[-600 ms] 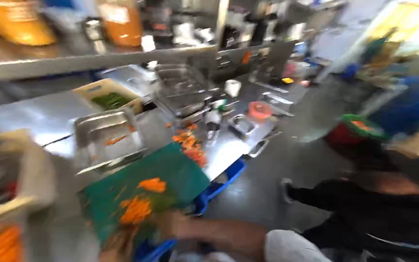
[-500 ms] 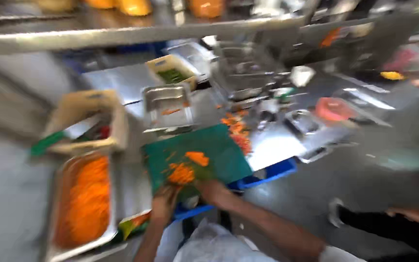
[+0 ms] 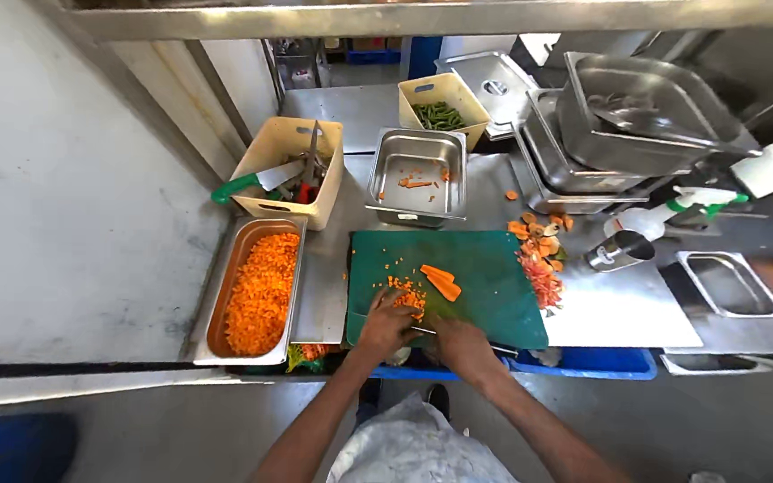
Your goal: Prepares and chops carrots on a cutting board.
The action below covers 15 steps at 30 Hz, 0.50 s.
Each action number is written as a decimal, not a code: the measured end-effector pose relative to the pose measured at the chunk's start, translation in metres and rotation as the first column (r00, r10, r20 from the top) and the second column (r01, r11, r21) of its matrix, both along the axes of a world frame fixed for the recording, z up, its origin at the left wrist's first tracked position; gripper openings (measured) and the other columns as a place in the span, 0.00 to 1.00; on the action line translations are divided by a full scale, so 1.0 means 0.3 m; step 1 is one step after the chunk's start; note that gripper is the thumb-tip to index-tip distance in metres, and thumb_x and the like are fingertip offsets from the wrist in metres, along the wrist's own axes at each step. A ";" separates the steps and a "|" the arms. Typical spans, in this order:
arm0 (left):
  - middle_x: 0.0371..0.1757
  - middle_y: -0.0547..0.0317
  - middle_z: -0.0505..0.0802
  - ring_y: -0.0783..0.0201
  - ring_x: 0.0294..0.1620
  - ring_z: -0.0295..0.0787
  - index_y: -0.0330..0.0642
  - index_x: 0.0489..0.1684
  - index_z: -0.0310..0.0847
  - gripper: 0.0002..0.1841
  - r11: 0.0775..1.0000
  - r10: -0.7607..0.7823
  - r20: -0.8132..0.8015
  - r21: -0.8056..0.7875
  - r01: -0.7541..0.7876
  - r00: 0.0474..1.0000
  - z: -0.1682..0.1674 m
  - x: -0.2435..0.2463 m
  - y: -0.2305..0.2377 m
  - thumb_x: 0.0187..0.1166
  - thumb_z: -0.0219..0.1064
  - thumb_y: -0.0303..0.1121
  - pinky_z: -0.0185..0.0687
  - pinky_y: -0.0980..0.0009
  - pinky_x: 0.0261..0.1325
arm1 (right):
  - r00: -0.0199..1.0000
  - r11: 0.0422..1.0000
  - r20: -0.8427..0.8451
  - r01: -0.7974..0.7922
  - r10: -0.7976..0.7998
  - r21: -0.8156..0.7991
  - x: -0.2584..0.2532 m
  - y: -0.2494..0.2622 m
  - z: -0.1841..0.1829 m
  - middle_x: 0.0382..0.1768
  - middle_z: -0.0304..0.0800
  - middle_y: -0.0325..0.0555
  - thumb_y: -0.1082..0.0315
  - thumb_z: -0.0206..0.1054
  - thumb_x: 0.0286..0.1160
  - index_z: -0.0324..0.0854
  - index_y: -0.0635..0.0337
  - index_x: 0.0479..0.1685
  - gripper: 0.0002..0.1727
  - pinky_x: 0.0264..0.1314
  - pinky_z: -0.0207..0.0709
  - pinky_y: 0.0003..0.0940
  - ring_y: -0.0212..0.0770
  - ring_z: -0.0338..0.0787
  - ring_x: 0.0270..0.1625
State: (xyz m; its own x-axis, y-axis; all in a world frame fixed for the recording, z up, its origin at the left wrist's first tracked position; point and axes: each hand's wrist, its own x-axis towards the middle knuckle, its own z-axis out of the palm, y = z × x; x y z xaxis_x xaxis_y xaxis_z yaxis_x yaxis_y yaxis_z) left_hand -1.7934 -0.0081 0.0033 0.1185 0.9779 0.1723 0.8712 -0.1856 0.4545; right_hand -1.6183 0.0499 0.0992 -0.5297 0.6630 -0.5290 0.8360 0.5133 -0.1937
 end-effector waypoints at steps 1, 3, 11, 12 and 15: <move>0.62 0.79 0.94 0.64 0.86 0.70 0.59 0.41 0.97 0.16 0.999 -0.027 0.017 -0.022 0.028 0.999 0.001 -0.012 0.027 0.79 0.68 0.57 0.42 0.45 0.95 | 1.000 1.000 -0.021 0.003 -0.002 0.027 0.021 0.019 0.005 0.56 0.90 0.59 0.61 0.59 0.86 0.79 0.49 0.71 0.18 0.56 0.84 0.64 0.63 0.91 0.58; 0.60 0.81 0.95 0.66 0.85 0.71 0.59 0.41 0.97 0.16 0.999 -0.043 0.035 -0.022 0.044 0.998 -0.001 -0.041 0.057 0.80 0.69 0.56 0.42 0.47 0.95 | 0.998 0.997 -0.054 0.016 -0.012 0.071 0.082 0.054 0.017 0.55 0.91 0.56 0.60 0.60 0.85 0.82 0.48 0.67 0.17 0.55 0.83 0.64 0.61 0.92 0.58; 0.69 0.79 0.91 0.65 0.88 0.67 0.62 0.43 0.98 0.12 0.996 -0.024 0.337 0.088 -0.006 0.941 -0.064 -0.142 0.074 0.71 0.78 0.54 0.56 0.53 0.94 | 0.958 0.988 -0.267 0.130 -0.104 0.080 0.459 0.139 0.024 0.40 0.92 0.48 0.54 0.69 0.79 0.88 0.49 0.50 0.12 0.49 0.84 0.63 0.54 0.92 0.45; 0.71 0.78 0.90 0.65 0.88 0.67 0.63 0.47 0.97 0.15 0.995 0.020 0.381 0.081 -0.055 0.924 -0.063 -0.164 0.087 0.70 0.78 0.56 0.58 0.53 0.93 | 0.928 0.984 -0.354 0.159 -0.119 0.086 0.504 0.142 0.015 0.35 0.91 0.46 0.54 0.71 0.78 0.88 0.50 0.48 0.12 0.44 0.85 0.61 0.51 0.91 0.39; 0.78 0.69 0.85 0.59 0.89 0.66 0.57 0.65 0.91 0.21 0.968 0.185 0.419 0.080 -0.239 0.889 -0.065 -0.245 0.169 0.81 0.68 0.55 0.56 0.48 0.93 | 0.812 0.959 -0.557 0.269 -0.173 0.094 0.595 0.140 -0.035 0.26 0.86 0.40 0.55 0.71 0.74 0.86 0.53 0.43 0.12 0.29 0.82 0.46 0.40 0.85 0.26</move>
